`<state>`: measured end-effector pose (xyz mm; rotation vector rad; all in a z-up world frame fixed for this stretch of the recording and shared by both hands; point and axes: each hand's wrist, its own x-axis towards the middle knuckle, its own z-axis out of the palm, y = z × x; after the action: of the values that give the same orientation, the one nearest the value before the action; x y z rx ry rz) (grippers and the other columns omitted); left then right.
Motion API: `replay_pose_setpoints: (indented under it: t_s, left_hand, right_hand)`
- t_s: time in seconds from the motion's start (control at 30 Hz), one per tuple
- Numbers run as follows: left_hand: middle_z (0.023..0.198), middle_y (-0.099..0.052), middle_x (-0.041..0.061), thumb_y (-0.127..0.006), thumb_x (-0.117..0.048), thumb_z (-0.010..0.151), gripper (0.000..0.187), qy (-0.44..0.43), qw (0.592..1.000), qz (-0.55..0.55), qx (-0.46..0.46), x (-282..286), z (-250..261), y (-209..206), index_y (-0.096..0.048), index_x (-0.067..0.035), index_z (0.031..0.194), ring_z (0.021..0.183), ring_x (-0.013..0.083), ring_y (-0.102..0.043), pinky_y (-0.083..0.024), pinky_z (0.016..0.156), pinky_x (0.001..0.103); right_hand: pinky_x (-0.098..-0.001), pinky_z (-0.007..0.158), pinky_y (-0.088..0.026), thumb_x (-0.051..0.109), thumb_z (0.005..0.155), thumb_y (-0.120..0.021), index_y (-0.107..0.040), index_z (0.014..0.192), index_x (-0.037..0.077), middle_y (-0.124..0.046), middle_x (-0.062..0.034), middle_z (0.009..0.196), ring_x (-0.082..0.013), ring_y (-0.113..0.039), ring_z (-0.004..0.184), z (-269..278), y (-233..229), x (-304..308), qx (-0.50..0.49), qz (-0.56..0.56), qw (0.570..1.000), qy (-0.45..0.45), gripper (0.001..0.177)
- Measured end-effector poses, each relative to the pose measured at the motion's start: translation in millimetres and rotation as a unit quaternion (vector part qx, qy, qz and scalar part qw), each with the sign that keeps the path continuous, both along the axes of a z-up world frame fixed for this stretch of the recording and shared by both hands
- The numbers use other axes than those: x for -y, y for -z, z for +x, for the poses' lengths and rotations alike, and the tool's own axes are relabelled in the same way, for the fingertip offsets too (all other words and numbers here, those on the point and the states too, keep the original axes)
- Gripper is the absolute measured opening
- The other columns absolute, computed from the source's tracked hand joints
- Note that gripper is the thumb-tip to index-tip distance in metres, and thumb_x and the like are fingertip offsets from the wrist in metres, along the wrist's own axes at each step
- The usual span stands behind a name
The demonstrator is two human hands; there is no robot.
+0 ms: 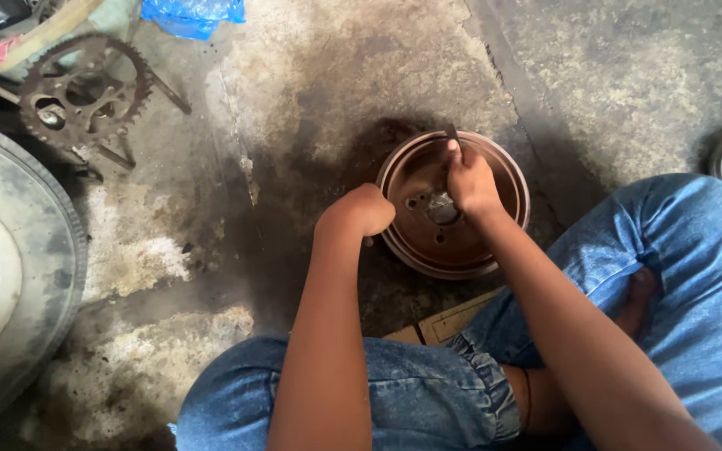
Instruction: The person scrubs a circular metal part with a white abrasive pad, focusing on the inner surface and rim. They repeatedly rub the part, rotate it, and flip it to clean different areas, then place it back into a container.
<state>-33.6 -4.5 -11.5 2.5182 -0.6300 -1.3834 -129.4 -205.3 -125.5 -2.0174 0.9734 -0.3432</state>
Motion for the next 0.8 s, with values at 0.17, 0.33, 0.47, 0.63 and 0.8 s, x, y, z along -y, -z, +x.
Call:
replay_pose_setpoints:
  t_s: [0.17,0.33,0.47,0.63,0.8]
  left_hand:
    - [0.119,-0.070,0.027,-0.046,-0.008,0.095,0.045,-0.003,1.000,-0.027,0.012,-1.7,-1.9,-11.2,-0.058,0.004,0.136,0.091,0.0352,-0.070,-0.054,0.087,0.054]
    - [0.122,-0.069,0.028,-0.042,-0.012,0.097,0.044,0.012,1.000,0.007,0.000,-0.2,-0.8,-7.6,-0.068,0.006,0.129,0.079,0.0357,-0.061,-0.052,0.077,0.057]
    - [0.107,-0.078,0.028,-0.045,-0.012,0.096,0.042,-0.005,0.999,-0.032,-0.021,0.1,1.4,-5.7,-0.075,0.010,0.115,0.077,0.0323,-0.070,-0.053,0.074,0.047]
    - [0.112,-0.070,0.030,-0.042,-0.013,0.100,0.053,-0.018,1.000,-0.018,-0.002,0.5,3.8,2.1,-0.038,0.005,0.149,0.082,0.0383,-0.068,-0.054,0.077,0.054]
    - [0.111,-0.071,0.031,-0.044,-0.013,0.098,0.043,0.011,0.998,-0.055,0.008,3.1,7.8,17.1,-0.058,0.008,0.132,0.083,0.0376,-0.068,-0.052,0.078,0.053]
  right_hand:
    - [-0.0495,0.087,-0.049,0.051,0.116,-0.040,-0.070,0.112,-0.001,-0.071,-0.0295,0.104,-0.0456,-0.065,0.101,4.7,6.0,9.0,0.028,-0.081,0.994,-0.067,0.060]
    - [-0.0533,0.080,-0.046,0.050,0.114,-0.040,-0.070,0.105,0.000,-0.068,-0.0309,0.097,-0.0458,-0.062,0.092,10.9,18.9,4.9,-0.013,0.009,1.000,0.002,0.059]
    - [-0.0501,0.072,-0.051,0.047,0.114,-0.039,-0.073,0.095,0.001,-0.070,-0.0281,0.085,-0.0409,-0.067,0.079,13.1,36.1,-31.5,-0.001,-0.228,0.966,-0.126,0.060]
    - [-0.0519,0.064,-0.054,0.034,0.110,-0.037,-0.072,0.100,-0.001,-0.073,-0.0264,0.082,-0.0393,-0.072,0.072,34.9,63.9,-27.8,-0.093,-0.238,0.967,-0.024,0.051]
    - [-0.0528,0.072,-0.056,0.044,0.113,-0.039,-0.072,0.090,-0.004,-0.071,-0.0317,0.084,-0.0432,-0.072,0.078,16.9,50.8,-24.9,-0.004,-0.174,0.985,-0.007,0.063]
